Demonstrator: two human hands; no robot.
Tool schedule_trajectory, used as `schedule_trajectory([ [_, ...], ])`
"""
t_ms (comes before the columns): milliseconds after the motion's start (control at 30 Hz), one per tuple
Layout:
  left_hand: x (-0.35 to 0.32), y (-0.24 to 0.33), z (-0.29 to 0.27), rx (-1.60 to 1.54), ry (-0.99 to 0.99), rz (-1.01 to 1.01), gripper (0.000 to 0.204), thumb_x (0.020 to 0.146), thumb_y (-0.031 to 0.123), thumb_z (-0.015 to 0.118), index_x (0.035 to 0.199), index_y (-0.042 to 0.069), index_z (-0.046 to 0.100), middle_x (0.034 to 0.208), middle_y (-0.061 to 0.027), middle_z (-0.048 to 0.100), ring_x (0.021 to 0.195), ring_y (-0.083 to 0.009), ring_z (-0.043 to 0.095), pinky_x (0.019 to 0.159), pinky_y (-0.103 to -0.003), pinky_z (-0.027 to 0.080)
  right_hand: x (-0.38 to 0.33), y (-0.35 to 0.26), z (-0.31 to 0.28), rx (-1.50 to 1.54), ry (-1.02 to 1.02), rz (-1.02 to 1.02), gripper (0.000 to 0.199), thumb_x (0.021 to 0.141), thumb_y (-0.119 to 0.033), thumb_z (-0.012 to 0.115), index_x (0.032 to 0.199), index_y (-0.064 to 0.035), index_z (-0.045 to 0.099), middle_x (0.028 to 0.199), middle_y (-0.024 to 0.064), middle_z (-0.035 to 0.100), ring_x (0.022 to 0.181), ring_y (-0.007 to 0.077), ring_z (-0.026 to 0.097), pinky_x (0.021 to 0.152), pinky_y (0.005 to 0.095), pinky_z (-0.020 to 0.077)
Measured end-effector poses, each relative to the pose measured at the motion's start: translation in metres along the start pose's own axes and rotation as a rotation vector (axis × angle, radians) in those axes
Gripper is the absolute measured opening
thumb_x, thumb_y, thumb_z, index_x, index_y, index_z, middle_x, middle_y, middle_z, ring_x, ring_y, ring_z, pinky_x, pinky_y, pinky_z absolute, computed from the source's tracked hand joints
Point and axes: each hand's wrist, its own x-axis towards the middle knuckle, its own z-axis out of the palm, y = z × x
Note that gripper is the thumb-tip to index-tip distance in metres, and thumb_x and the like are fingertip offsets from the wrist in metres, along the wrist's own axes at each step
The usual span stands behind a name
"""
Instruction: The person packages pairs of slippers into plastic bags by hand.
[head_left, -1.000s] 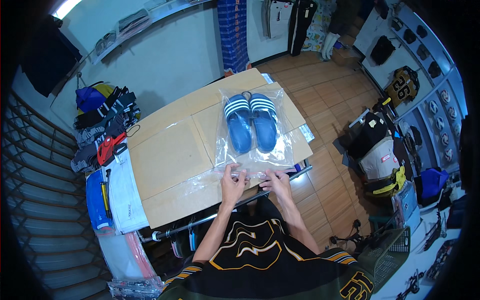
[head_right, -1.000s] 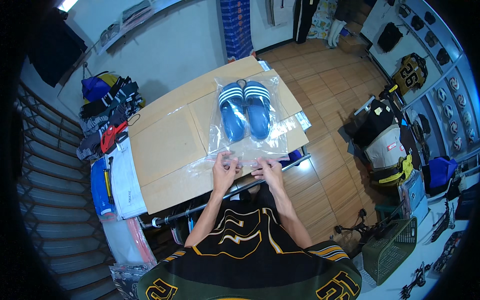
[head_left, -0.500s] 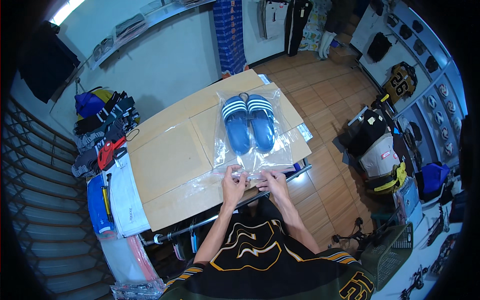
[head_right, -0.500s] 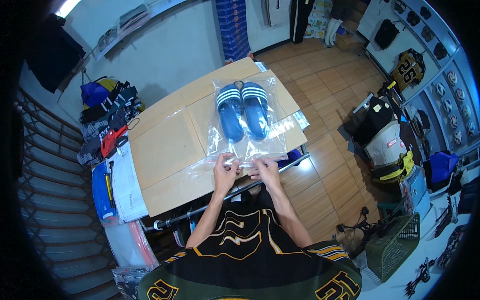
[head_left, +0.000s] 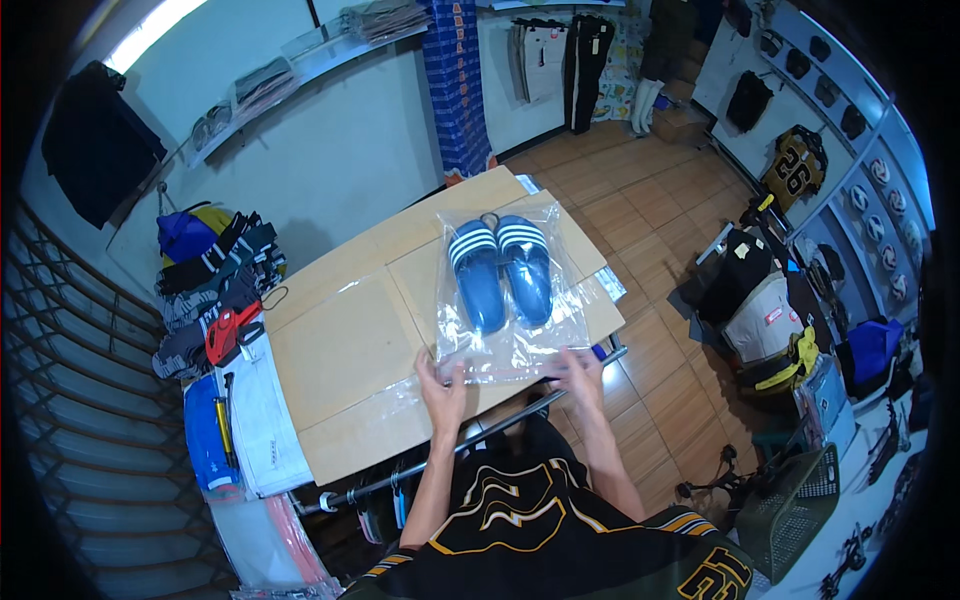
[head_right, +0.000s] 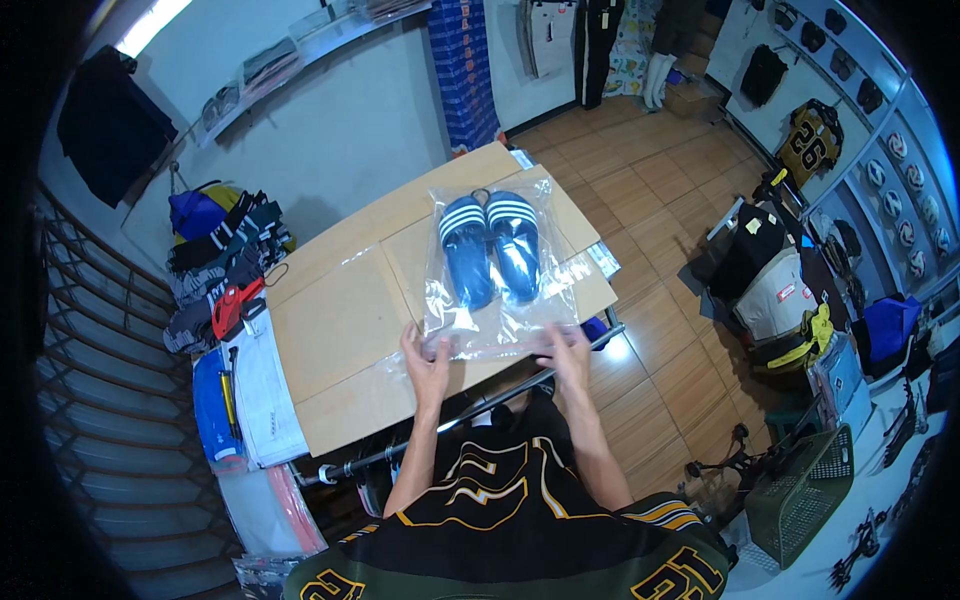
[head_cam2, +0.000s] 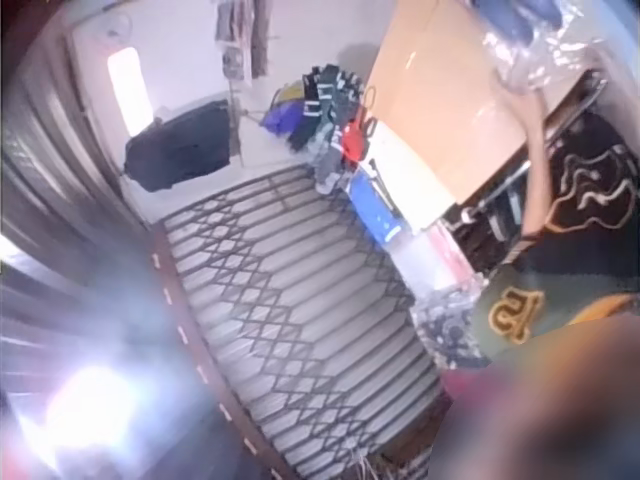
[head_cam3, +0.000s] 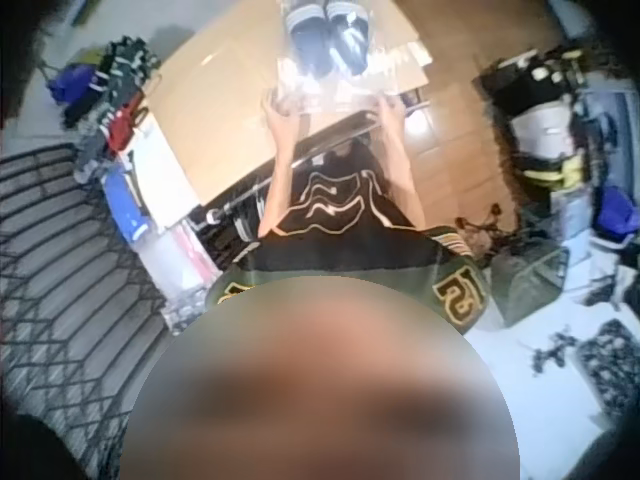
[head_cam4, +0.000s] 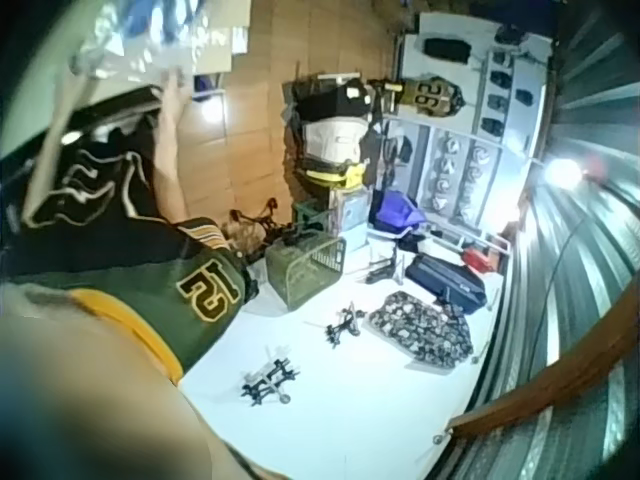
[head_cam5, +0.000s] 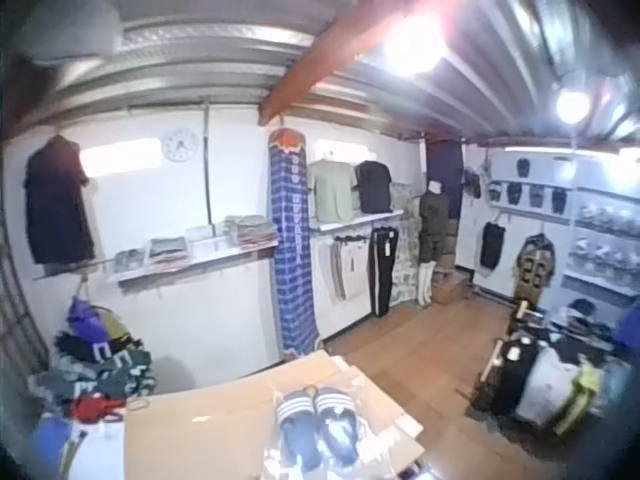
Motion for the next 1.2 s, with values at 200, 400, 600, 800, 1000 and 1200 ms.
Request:
schedule_trajectory([
  [200,0.04,0.014,-0.016,0.062,0.014,-0.076,0.068,0.089,0.012,0.07,0.144,0.0,0.031,0.119,-0.0236,0.057,0.106,-0.0282,0.061,0.088,-0.037,0.052,0.061,-0.022,-0.036,-0.22,0.252,-0.521,0.043,0.088,-0.018,0.07,0.119,0.0037,0.049,0.099,0.0164,0.068,0.078,0.0213,0.067,0.066,0.0303,0.0546],
  [400,0.081,0.001,0.01,0.103,-0.22,-0.175,0.075,0.086,0.015,0.074,0.144,-0.002,0.03,0.123,-0.026,0.057,0.105,-0.0285,0.062,0.089,-0.037,0.053,0.104,-0.041,0.003,-0.421,0.073,-0.507,0.052,0.08,-0.017,0.075,0.118,0.0083,0.053,0.099,0.0221,0.069,0.089,0.0269,0.069,0.077,0.0339,0.0551],
  [600,0.088,-0.005,0.053,0.026,-0.275,-0.303,0.079,0.081,0.014,0.079,0.141,-0.008,0.032,0.113,-0.0218,0.065,0.1,-0.0241,0.064,0.083,-0.033,0.052,0.119,-0.033,0.028,-0.466,-0.04,-0.442,0.052,0.071,-0.02,0.082,0.109,0.0094,0.062,0.092,0.0198,0.071,0.084,0.0279,0.07,0.075,0.0347,0.0558],
  [800,0.077,0.015,0.092,-0.038,-0.349,-0.393,0.027,0.074,0.005,0.076,0.097,-0.004,0.066,0.085,-0.0095,0.07,0.071,-0.0165,0.065,0.065,-0.031,0.053,0.115,-0.069,-0.029,-0.219,-0.274,-0.243,0.039,0.07,-0.014,0.082,0.1,0.0071,0.069,0.082,0.0086,0.069,0.073,0.0149,0.063,0.061,0.0284,0.0495],
  [1000,0.028,0.063,0.2,0.034,-0.628,-0.41,0.025,0.078,0.004,0.072,0.1,-0.004,0.067,0.087,-0.0075,0.069,0.073,-0.0145,0.062,0.067,-0.029,0.05,0.103,-0.103,-0.154,-0.136,-0.125,0.024,0.038,0.072,-0.01,0.08,0.105,0.0046,0.07,0.085,0.0034,0.067,0.073,0.0117,0.06,0.067,0.0257,0.0468],
  [1200,-0.023,0.08,0.33,-0.034,-0.874,-0.414,0.039,0.076,0.004,0.075,0.112,-0.004,0.063,0.097,-0.0096,0.069,0.085,-0.0174,0.065,0.079,-0.03,0.052,0.096,-0.131,-0.294,-0.026,0.024,-0.045,0.039,0.074,-0.006,0.08,0.11,-0.0007,0.066,0.087,0.0027,0.068,0.071,0.01,0.06,0.065,0.0235,0.0475],
])
